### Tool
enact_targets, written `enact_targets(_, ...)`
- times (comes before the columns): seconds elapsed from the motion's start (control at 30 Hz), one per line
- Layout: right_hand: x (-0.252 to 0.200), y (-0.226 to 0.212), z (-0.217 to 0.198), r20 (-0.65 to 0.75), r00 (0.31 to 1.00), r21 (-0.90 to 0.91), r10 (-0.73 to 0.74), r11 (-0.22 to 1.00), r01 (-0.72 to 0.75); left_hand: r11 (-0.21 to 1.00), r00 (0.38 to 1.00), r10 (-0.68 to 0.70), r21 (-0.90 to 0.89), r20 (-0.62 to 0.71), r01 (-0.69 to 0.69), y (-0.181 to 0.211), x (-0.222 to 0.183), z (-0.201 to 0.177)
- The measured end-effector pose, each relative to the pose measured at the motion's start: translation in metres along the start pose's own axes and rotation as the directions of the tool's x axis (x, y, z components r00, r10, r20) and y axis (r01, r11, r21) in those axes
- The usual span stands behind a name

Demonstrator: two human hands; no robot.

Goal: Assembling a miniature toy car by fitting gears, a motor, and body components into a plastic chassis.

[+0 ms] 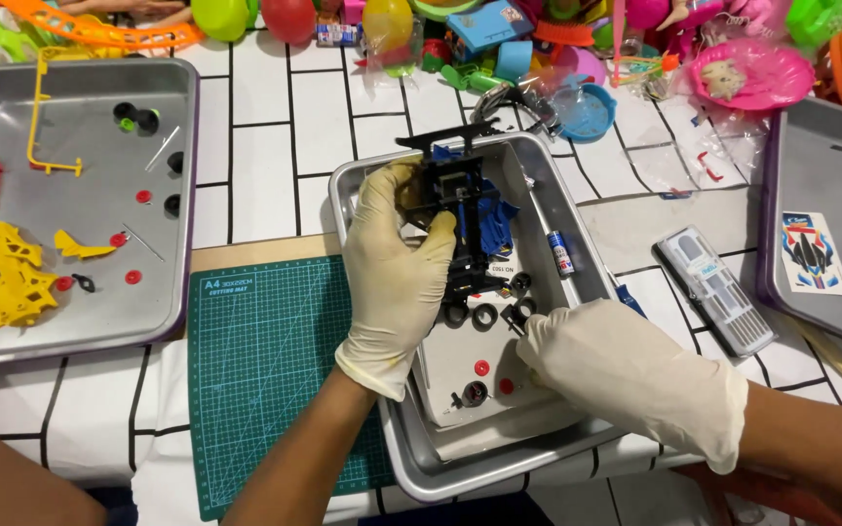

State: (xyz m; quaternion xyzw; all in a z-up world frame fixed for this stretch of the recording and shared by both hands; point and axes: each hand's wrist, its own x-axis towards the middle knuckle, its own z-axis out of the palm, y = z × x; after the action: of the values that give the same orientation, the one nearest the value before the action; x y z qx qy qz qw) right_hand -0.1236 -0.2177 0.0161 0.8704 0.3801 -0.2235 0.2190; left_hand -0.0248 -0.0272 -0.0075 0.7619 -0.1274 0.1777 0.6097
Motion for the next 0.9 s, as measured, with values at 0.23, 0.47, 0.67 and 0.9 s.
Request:
enact_targets(0.23, 0.005, -0.002, -0.001, 0.026, 0.992, 0.067, 0.122, 0.99, -0.124, 0.996, 0.996, -0.027, 0.093, 0.09, 0.019, 0.006, 0.0, -0.004)
enact_targets(0.47, -0.005, 0.046, -0.037, -0.325, 0.866, 0.767, 0.38, 0.642, 0.006, 0.982, 0.996, 0.07, 0.171, 0.052, -0.078, -0.003, -0.002, -0.001)
enact_targets(0.67, 0.021, 0.079, -0.011, -0.338, 0.709, 0.916, 0.619, 0.39, 0.095, 0.765, 0.941, 0.326, 0.558, 0.093, -0.321, -0.026, 0.004, 0.0)
enact_targets(0.9, 0.051, 0.079, 0.016, -0.382, 0.608, 0.917, 0.696, 0.37, 0.153, 0.635, 0.974, 0.206, 0.745, 0.091, -0.204, -0.032, 0.005, 0.001)
